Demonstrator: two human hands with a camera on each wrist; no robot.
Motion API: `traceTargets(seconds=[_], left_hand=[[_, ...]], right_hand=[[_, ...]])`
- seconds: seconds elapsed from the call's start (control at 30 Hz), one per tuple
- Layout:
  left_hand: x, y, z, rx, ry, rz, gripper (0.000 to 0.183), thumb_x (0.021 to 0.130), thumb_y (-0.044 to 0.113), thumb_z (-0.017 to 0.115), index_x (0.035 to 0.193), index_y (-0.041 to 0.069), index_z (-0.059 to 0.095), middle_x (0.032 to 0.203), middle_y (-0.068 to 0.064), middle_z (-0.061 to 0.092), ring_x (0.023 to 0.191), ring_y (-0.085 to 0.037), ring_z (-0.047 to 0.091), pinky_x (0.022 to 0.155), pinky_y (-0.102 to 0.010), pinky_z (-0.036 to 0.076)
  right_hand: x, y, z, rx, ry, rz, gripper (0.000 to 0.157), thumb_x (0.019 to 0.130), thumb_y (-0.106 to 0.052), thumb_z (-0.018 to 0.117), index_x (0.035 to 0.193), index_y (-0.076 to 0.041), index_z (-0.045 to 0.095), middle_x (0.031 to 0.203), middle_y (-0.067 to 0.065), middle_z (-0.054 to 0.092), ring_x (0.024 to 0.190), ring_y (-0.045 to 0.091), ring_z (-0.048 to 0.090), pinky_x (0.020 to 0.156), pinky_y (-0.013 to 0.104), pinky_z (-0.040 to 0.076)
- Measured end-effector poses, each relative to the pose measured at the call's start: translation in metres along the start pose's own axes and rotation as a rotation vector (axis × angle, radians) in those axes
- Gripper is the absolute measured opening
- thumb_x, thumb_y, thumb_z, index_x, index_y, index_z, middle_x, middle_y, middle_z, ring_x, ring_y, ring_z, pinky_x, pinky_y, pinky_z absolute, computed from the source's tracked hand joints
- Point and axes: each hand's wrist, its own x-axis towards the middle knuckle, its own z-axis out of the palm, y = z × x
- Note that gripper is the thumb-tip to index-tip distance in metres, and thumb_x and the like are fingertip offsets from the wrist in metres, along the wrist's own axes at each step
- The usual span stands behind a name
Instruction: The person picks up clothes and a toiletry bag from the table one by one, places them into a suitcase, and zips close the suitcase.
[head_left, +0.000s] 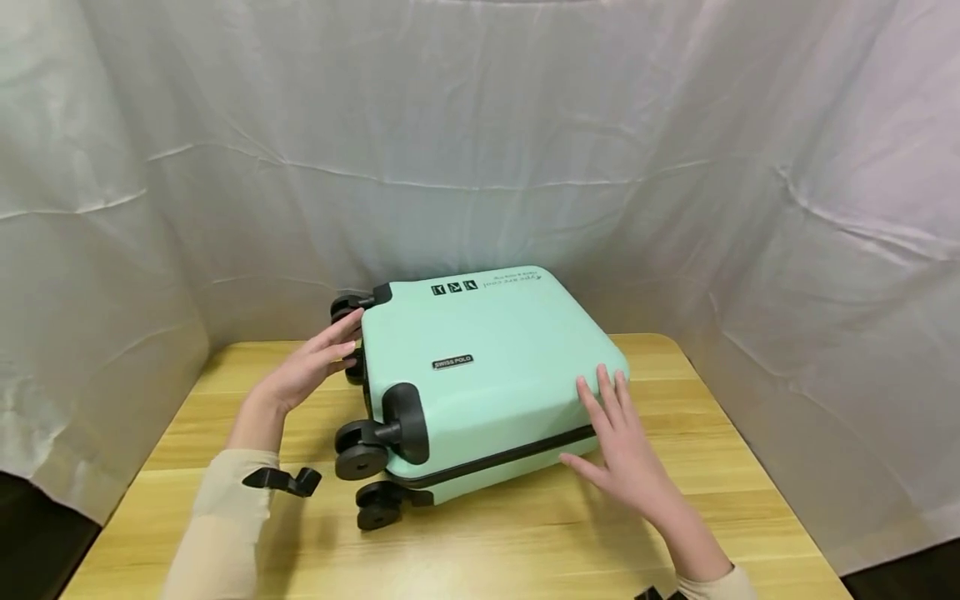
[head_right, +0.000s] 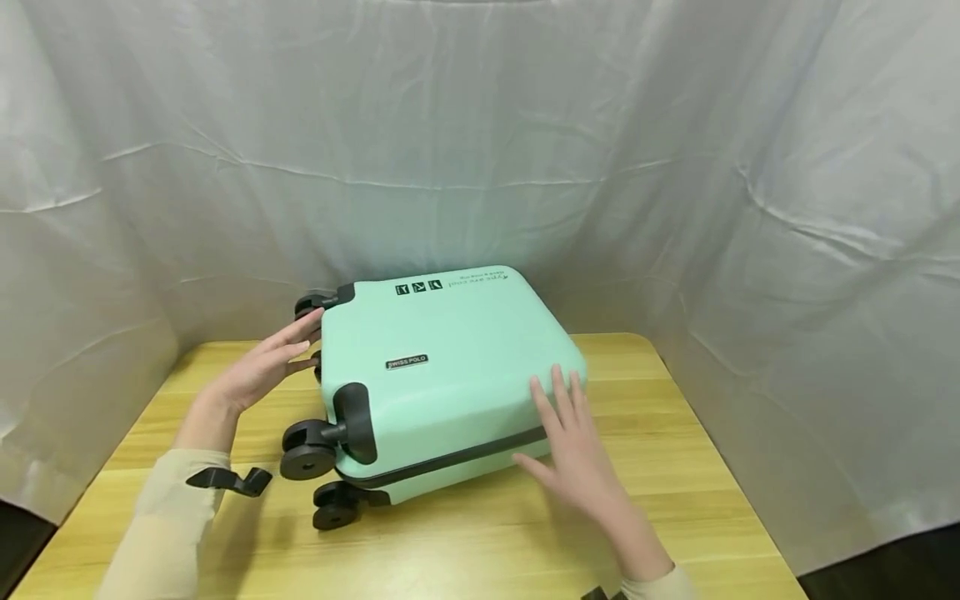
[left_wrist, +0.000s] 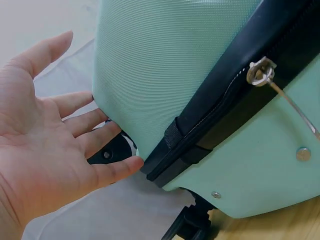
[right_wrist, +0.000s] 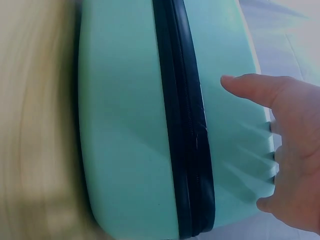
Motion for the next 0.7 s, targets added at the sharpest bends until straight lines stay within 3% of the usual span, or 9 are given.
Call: traceTargets(seconds=[0.13, 0.2, 0.43, 0.7], left_hand=[[-0.003, 0.0, 0.008, 0.041, 0.009, 0.006, 0.066, 0.105, 0.027, 0.043, 0.159, 0.02, 0.006, 0.166, -0.009, 0.003, 0.153, -0.032, 0.002, 0.119, -0.06, 0.013], [-0.006, 0.001, 0.012, 0.062, 0.014, 0.006, 0.066, 0.104, 0.028, 0.043, 0.158, 0.021, 0.007, 0.166, -0.007, 0.004, 0.153, -0.03, 0.003, 0.119, -0.059, 0.013], [-0.011, 0.005, 0.027, 0.118, 0.036, 0.007, 0.063, 0.104, 0.024, 0.043, 0.158, 0.024, 0.01, 0.165, -0.007, 0.009, 0.153, -0.032, 0.003, 0.117, -0.066, 0.004], [-0.016, 0.008, 0.041, 0.124, 0.045, -0.011, 0.068, 0.103, 0.027, 0.048, 0.158, 0.024, 0.009, 0.165, -0.006, 0.009, 0.153, -0.03, 0.005, 0.118, -0.065, 0.006]], right_hand=[[0.004, 0.013, -0.002, 0.055, -0.027, 0.024, 0.107, 0.077, -0.031, 0.08, 0.157, -0.009, 0.013, 0.162, 0.025, 0.001, 0.149, 0.048, -0.003, 0.113, 0.07, 0.015], [0.005, 0.02, -0.003, 0.069, -0.035, 0.027, 0.107, 0.077, -0.027, 0.081, 0.157, -0.009, 0.013, 0.162, 0.025, 0.001, 0.149, 0.048, -0.002, 0.109, 0.073, 0.018], [0.007, 0.038, -0.008, 0.128, -0.05, 0.045, 0.104, 0.078, -0.021, 0.08, 0.157, -0.011, 0.013, 0.163, 0.023, 0.001, 0.149, 0.047, -0.003, 0.106, 0.077, 0.016], [0.007, 0.049, -0.01, 0.146, -0.043, 0.07, 0.104, 0.079, -0.02, 0.079, 0.158, -0.012, 0.012, 0.163, 0.023, 0.001, 0.149, 0.047, -0.003, 0.107, 0.076, 0.015]])
